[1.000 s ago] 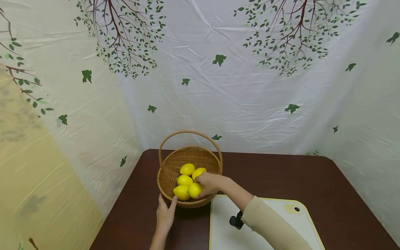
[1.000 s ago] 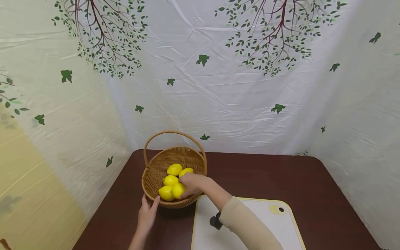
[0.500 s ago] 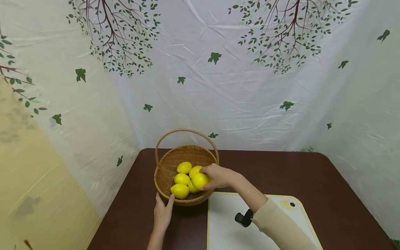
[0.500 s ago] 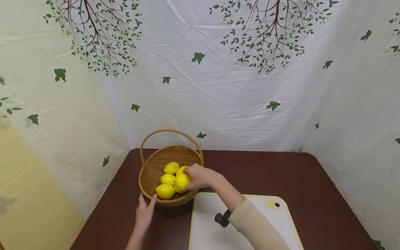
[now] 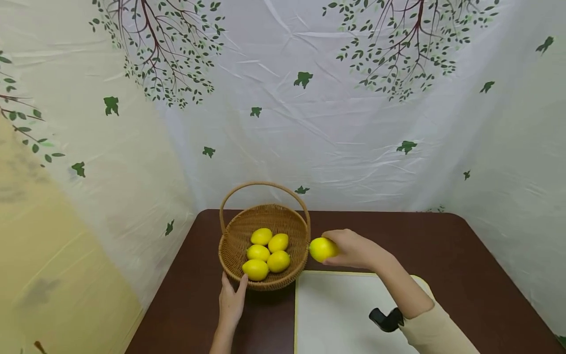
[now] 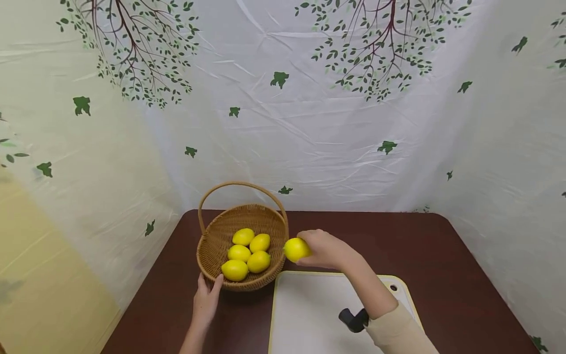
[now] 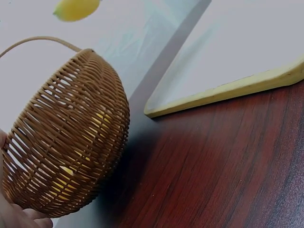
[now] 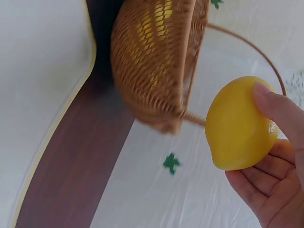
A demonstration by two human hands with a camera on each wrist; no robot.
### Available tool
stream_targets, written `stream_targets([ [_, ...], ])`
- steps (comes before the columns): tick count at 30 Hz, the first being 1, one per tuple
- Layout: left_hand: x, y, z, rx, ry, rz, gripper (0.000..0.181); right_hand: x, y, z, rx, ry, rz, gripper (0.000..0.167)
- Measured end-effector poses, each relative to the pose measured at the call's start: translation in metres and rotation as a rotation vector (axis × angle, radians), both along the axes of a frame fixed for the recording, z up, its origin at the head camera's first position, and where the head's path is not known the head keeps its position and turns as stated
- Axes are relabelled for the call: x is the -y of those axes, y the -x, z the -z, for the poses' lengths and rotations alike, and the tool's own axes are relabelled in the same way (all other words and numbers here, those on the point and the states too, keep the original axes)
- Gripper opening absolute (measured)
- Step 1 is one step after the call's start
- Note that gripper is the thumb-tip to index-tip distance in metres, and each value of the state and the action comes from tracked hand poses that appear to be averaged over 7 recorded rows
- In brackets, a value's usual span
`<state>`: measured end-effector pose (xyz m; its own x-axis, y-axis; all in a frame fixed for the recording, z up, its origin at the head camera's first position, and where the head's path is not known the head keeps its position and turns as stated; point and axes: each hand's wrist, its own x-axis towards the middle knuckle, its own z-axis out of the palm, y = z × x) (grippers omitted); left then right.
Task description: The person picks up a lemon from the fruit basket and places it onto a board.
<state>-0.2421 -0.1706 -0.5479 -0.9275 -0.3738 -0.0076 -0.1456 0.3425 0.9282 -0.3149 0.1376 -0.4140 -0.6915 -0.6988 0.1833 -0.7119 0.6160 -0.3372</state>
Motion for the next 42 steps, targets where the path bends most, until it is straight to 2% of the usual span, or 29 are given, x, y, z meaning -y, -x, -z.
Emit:
stream_targets([
  [12, 0.001, -0.002, -0.003, 0.001, 0.009, 0.018, 0.087, -0.070, -0.014, 0.018, 0.019, 0.067, 0.180, 0.045],
  [17, 0.001, -0.001, -0.001, 0.005, 0.015, 0.024, 0.087, -0.090, -0.022, 0.026, 0.025, 0.078, 0.223, 0.046],
  [24, 0.001, -0.001, -0.002, 0.008, 0.020, 0.036, 0.087, -0.109, -0.036, 0.044, 0.057, 0.090, 0.300, 0.047],
  [29, 0.003, -0.001, -0.003, 0.043, 0.030, 0.037, 0.093, -0.119, -0.044, 0.059, 0.068, 0.094, 0.344, 0.047],
  [34, 0.004, 0.000, -0.001, 0.066, 0.032, 0.047, 0.098, -0.127, -0.050, 0.075, 0.096, 0.092, 0.395, 0.050],
  [38, 0.004, 0.000, 0.000, 0.065, 0.035, 0.049, 0.095, -0.133, -0.054, 0.090, 0.117, 0.098, 0.432, 0.050],
  [42, 0.005, 0.000, -0.001, 0.068, 0.028, 0.049, 0.095, -0.136, -0.058, 0.104, 0.094, 0.098, 0.457, 0.052],
])
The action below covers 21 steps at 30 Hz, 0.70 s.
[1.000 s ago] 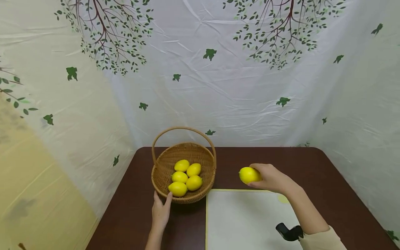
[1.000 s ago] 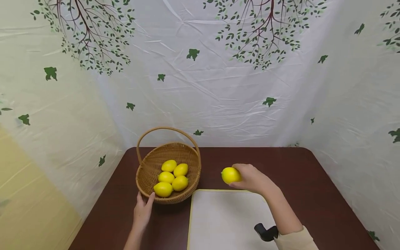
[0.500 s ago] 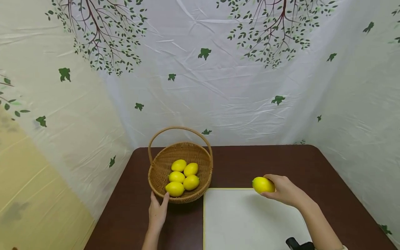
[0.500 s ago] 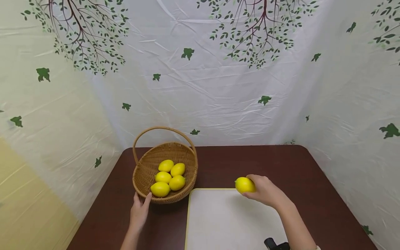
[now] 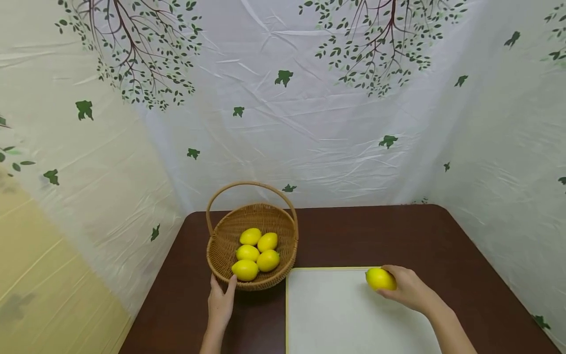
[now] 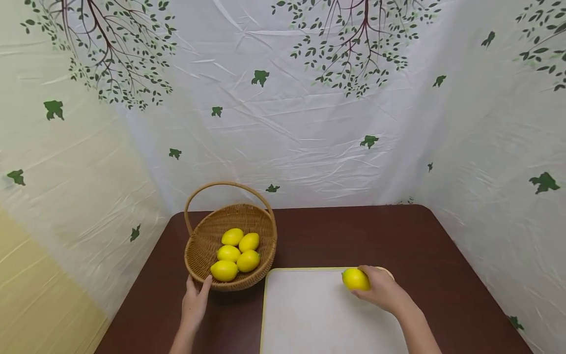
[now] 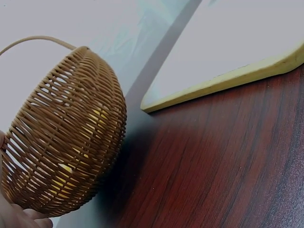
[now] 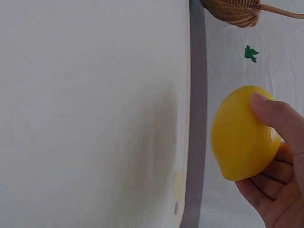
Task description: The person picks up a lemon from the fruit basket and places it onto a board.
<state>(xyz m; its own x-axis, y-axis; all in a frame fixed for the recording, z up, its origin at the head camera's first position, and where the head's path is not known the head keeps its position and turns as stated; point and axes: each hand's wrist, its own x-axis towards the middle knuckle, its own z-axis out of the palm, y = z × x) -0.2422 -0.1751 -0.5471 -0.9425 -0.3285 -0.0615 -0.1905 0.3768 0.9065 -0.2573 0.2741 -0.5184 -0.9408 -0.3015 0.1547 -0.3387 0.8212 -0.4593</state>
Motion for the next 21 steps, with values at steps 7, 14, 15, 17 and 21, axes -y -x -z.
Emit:
stream_targets([
  [7, 0.001, -0.001, -0.001, -0.010, -0.002, 0.012, 0.090, -0.004, -0.009, 0.019, -0.093, 0.004, 0.021, 0.053],
  [14, 0.000, 0.000, -0.002, -0.014, 0.000, 0.011, 0.090, -0.006, -0.009, 0.031, -0.117, 0.011, 0.056, 0.056],
  [15, 0.000, 0.000, -0.002, -0.013, -0.001, 0.013, 0.090, -0.006, -0.009, 0.033, -0.117, 0.008, 0.063, 0.056],
  [17, 0.000, 0.000, -0.001, -0.007, 0.000, 0.014, 0.091, -0.007, -0.010, 0.036, -0.114, -0.002, 0.074, 0.056],
  [21, 0.000, -0.002, -0.001, 0.007, 0.000, 0.012, 0.091, -0.007, -0.011, 0.041, -0.092, -0.023, 0.083, 0.055],
])
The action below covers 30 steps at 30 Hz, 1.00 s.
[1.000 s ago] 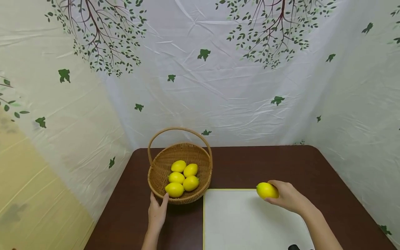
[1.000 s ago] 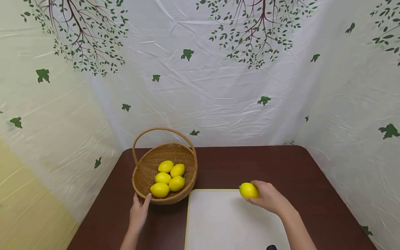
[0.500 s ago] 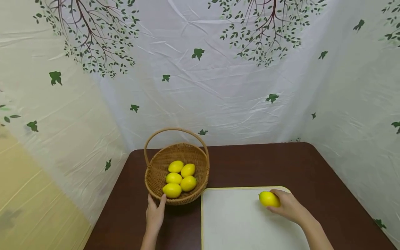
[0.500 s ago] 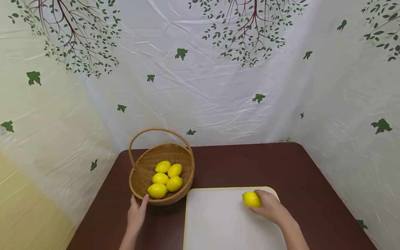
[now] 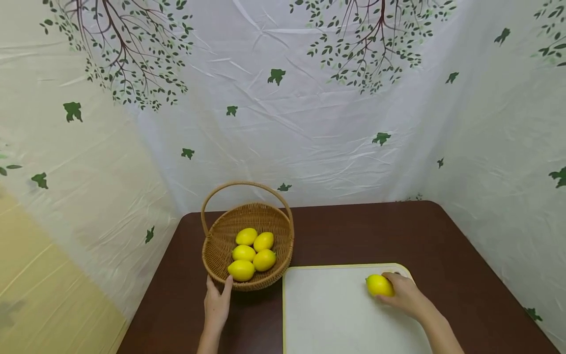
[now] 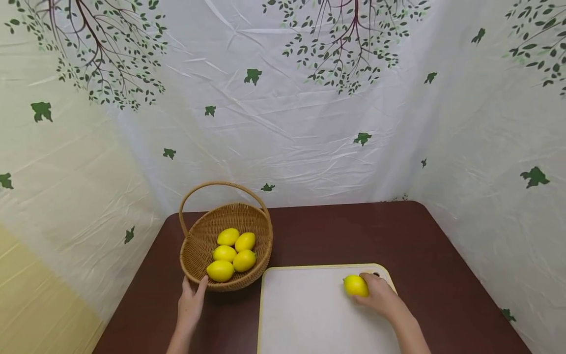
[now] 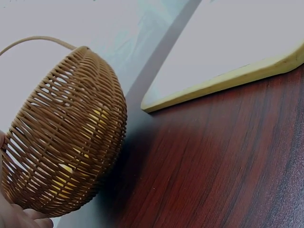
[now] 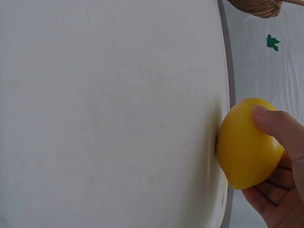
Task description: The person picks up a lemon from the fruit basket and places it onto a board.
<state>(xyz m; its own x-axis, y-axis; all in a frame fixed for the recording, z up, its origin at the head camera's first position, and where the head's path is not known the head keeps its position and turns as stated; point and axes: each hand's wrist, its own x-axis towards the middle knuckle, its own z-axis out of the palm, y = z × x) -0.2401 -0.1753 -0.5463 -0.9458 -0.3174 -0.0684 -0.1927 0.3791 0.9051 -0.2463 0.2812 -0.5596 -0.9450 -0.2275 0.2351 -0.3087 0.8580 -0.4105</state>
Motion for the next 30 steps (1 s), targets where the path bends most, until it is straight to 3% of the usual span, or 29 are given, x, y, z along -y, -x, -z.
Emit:
stream_targets([
  [17, -0.0014, -0.0008, 0.0004, -0.023, 0.004, -0.012, 0.089, -0.0005, 0.0026, 0.0091, -0.012, 0.002, 0.019, 0.057],
  [30, 0.0008, -0.0026, 0.0016, -0.017, 0.004, -0.004, 0.090, 0.0024, -0.0024, 0.0072, 0.013, 0.008, 0.015, 0.066],
])
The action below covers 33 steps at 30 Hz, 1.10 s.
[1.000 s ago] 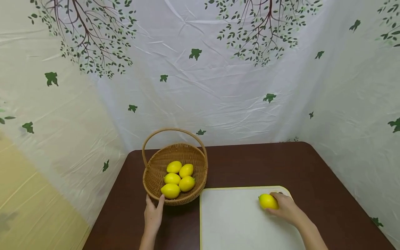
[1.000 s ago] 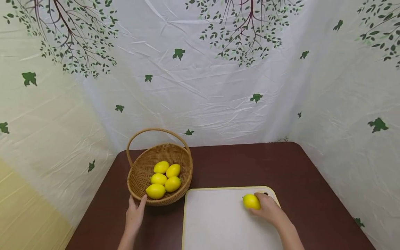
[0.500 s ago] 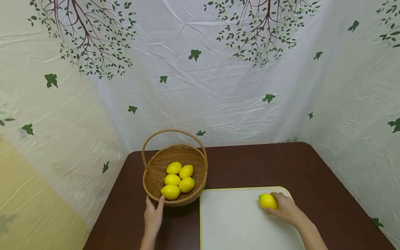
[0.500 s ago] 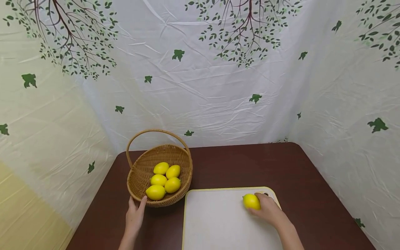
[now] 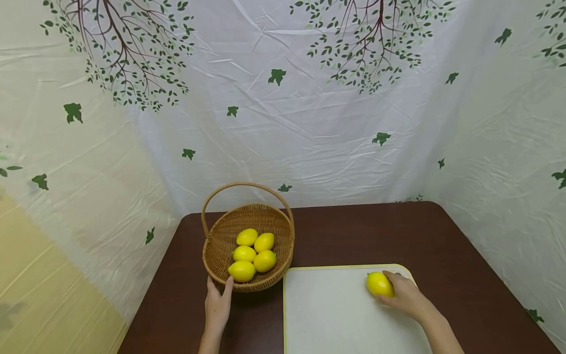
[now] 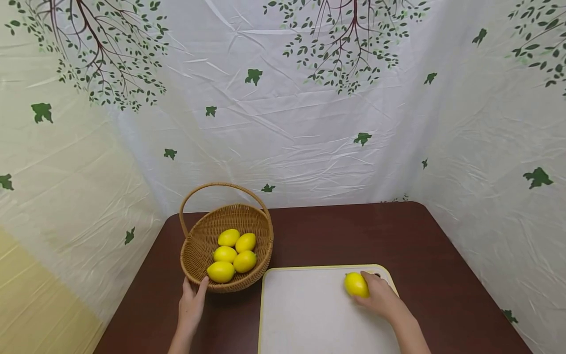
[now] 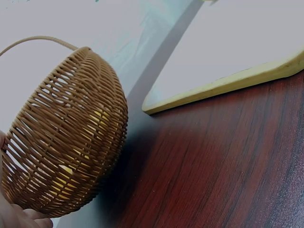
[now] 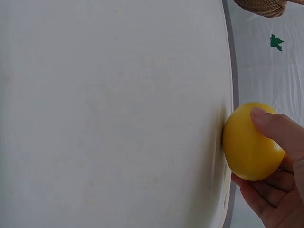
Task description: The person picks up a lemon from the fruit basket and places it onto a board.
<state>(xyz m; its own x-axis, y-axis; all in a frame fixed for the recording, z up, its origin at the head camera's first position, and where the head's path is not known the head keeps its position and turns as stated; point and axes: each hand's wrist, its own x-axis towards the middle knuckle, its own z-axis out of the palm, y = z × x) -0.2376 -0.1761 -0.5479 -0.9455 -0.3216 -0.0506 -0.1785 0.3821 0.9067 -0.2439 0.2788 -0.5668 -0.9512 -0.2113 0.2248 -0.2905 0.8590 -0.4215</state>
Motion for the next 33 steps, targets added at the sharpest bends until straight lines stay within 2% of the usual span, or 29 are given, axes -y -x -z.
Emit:
stream_targets([
  [8, 0.002, 0.001, 0.003, 0.005, -0.004, 0.003, 0.091, 0.003, -0.003, 0.002, -0.052, 0.016, 0.003, 0.066],
  [20, 0.004, 0.001, 0.007, -0.022, -0.008, 0.011, 0.090, 0.002, 0.001, 0.009, -0.106, 0.019, -0.013, 0.071],
  [33, 0.005, 0.001, 0.012, -0.038, -0.012, 0.022, 0.090, 0.001, -0.001, 0.009, -0.093, 0.017, -0.001, 0.074],
])
